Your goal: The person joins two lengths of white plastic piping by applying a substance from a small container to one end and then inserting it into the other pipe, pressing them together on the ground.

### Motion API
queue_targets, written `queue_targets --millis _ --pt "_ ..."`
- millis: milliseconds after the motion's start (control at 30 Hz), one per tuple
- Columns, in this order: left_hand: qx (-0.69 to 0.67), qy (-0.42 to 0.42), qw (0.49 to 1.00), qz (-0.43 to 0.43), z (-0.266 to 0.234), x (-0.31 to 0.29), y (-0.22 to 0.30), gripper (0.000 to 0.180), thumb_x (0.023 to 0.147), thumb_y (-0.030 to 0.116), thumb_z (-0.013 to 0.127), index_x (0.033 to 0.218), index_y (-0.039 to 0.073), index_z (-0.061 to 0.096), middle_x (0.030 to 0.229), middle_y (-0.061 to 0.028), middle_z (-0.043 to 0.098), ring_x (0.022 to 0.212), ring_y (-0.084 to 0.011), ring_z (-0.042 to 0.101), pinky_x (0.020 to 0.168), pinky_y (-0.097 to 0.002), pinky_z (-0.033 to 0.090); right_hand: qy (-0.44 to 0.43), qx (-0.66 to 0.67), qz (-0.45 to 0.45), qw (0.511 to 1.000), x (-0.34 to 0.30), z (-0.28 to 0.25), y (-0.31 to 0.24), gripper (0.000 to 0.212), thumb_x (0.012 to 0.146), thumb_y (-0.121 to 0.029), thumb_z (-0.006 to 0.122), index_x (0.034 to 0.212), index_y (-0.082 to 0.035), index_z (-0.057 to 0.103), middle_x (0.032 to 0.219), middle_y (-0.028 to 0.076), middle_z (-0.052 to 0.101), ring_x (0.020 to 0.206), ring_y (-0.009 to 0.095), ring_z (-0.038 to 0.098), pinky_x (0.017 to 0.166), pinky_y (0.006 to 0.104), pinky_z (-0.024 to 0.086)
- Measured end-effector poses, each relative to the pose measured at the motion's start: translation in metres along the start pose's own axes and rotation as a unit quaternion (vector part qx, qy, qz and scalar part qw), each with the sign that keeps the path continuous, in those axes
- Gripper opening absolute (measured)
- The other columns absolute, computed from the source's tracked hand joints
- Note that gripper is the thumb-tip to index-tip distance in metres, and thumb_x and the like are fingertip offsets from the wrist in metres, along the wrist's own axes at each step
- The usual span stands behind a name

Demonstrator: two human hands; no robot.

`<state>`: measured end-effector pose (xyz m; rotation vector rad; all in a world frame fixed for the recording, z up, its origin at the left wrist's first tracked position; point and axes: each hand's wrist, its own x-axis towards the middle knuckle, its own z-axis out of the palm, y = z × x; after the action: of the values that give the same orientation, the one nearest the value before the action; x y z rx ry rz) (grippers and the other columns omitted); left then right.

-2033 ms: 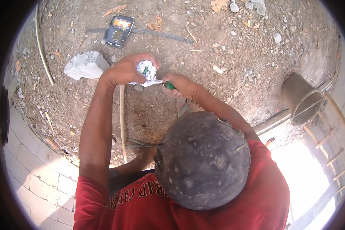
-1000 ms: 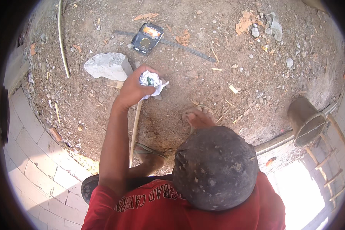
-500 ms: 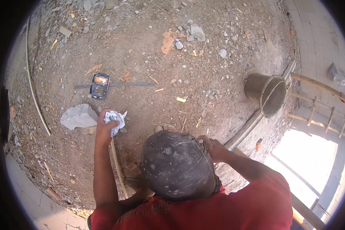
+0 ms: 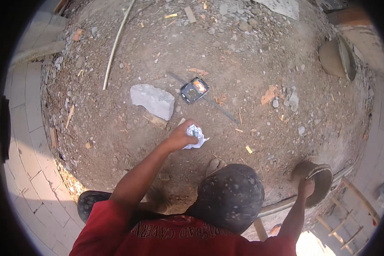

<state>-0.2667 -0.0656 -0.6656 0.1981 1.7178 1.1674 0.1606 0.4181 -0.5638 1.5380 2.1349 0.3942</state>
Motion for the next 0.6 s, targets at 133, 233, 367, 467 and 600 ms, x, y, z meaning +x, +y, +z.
queue_targets --millis 133,233,367,467,600 --pt "-0.052 0.009 0.997 -0.048 0.016 -0.019 -0.03 0.047 0.072 0.013 0.077 0.116 0.01 0.062 0.102 -0.008 0.07 0.097 -0.019 0.066 0.083 -0.0358 0.052 0.054 0.072 -0.166 0.982 0.005 -0.102 -0.111 0.042 0.085 -0.033 0.069 0.101 0.005 0.07 0.11 0.027 0.069 0.101 0.043 0.068 0.087 0.0506 0.055" --pt "-0.071 -0.014 0.993 -0.089 0.039 -0.033 -0.024 0.047 0.071 0.012 0.077 0.116 0.01 0.062 0.101 -0.0082 0.07 0.097 -0.0192 0.066 0.082 -0.0353 0.052 0.223 0.103 -0.39 0.888 -0.027 -0.162 -0.184 0.032 0.083 -0.02 0.073 0.101 0.005 0.066 0.106 0.028 0.069 0.097 0.046 0.067 0.086 0.0516 0.054" --pt "-0.123 -0.066 0.99 -0.035 0.05 -0.04 -0.022 0.049 0.07 0.011 0.077 0.117 0.011 0.062 0.103 -0.0092 0.07 0.097 -0.0214 0.067 0.081 -0.0355 0.053 0.26 0.154 -0.543 0.783 -0.082 -0.244 -0.301 0.032 0.074 -0.009 0.076 0.103 0.0 0.065 0.108 0.018 0.064 0.101 0.039 0.063 0.088 0.0478 0.051" --pt "-0.05 -0.153 0.984 0.083 0.011 -0.068 0.031 0.048 0.071 0.012 0.077 0.117 0.012 0.063 0.106 -0.0099 0.069 0.097 -0.023 0.067 0.081 -0.0363 0.053 0.339 0.174 -0.693 0.612 -0.125 -0.298 -0.382 0.035 0.069 -0.012 0.08 0.1 -0.006 0.063 0.101 0.01 0.058 0.092 0.03 0.059 0.081 0.0441 0.048" --pt "0.138 -0.176 0.93 0.291 -0.099 -0.173 0.157 0.051 0.068 0.015 0.077 0.116 0.013 0.06 0.103 -0.0102 0.067 0.097 -0.0319 0.067 0.083 -0.0406 0.052 0.295 0.114 -0.829 0.461 -0.206 -0.341 -0.467 0.021 0.077 -0.019 0.072 0.094 -0.012 0.063 0.097 0.004 0.058 0.095 0.023 0.058 0.081 0.0373 0.044"
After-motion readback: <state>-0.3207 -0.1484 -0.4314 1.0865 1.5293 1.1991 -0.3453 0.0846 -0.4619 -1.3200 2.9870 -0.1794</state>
